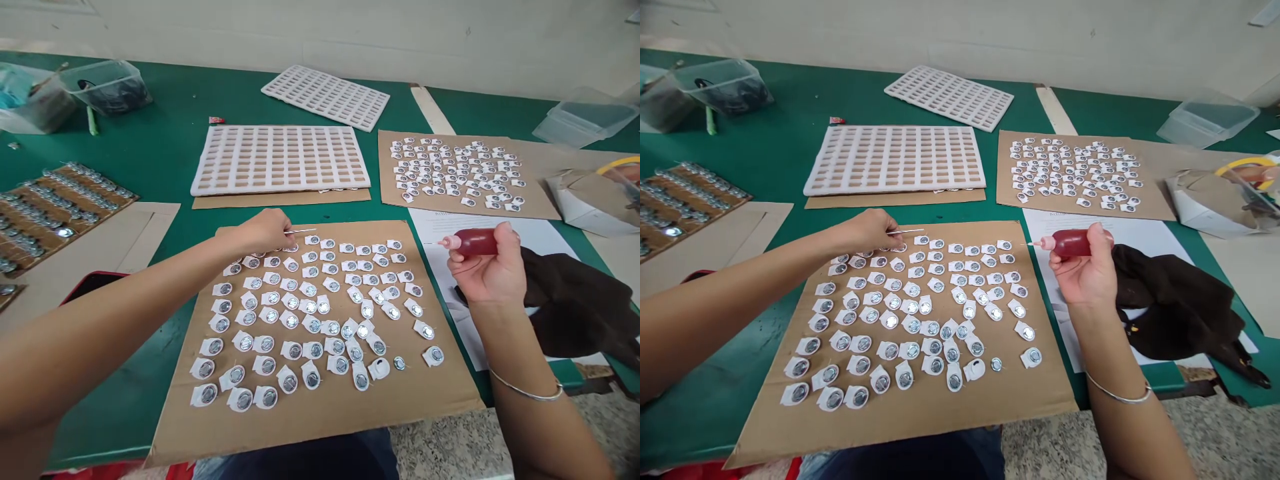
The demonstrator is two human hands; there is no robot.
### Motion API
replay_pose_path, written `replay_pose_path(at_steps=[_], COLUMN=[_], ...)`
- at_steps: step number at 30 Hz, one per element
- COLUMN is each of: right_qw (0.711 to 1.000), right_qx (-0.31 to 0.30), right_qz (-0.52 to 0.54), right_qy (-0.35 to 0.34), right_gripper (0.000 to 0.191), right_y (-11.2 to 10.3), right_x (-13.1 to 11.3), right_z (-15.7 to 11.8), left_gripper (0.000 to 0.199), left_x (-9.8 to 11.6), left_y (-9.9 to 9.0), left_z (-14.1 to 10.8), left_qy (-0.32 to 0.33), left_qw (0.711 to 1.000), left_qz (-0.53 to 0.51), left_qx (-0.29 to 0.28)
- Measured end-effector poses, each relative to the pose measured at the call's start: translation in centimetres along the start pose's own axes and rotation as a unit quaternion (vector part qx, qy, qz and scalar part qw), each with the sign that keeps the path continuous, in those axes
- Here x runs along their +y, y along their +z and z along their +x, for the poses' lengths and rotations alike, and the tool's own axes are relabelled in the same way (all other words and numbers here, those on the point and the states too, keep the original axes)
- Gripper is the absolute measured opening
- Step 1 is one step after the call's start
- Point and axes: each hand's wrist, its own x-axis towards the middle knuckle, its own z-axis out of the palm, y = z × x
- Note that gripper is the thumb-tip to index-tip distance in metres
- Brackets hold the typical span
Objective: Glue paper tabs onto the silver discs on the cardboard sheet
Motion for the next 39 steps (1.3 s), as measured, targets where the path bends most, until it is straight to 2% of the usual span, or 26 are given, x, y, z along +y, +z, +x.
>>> replay_pose_path(at_steps=[5,11,18,25,33,39], right_qw=[1.000,1.000,1.000,1.000,1.000,1.000], right_qx=[-0.021,-0.019,-0.015,-0.017,-0.017,-0.021], right_qz=[-0.006,-0.003,-0.009,-0.010,-0.011,-0.008], right_qy=[0.006,0.013,0.005,0.000,0.000,-0.003], right_gripper=[0.023,0.025,0.027,0.029,0.029,0.028], right_y=[0.0,-0.1,0.0,0.0,0.0,-0.2], right_x=[0.0,-0.1,0.0,-0.1,-0.2,-0.2], right_z=[-0.1,-0.1,-0.1,-0.2,-0.3,-0.2], left_gripper=[0.021,0.021,0.025,0.023,0.020,0.018], left_x=[-0.1,0.2,-0.1,0.3,0.4,0.9], left_y=[-0.4,-1.1,-0.7,-1.0,-1.0,-0.5], left_z=[0.3,0.5,0.6,0.7,1.1,1.2], left_qy=[0.002,0.007,-0.006,-0.028,-0.021,-0.004], left_qw=[1.000,1.000,1.000,0.999,0.998,0.998], left_qz=[0.006,0.020,0.017,-0.003,-0.004,0.043], left_qx=[-0.003,-0.015,-0.025,-0.033,-0.060,-0.036])
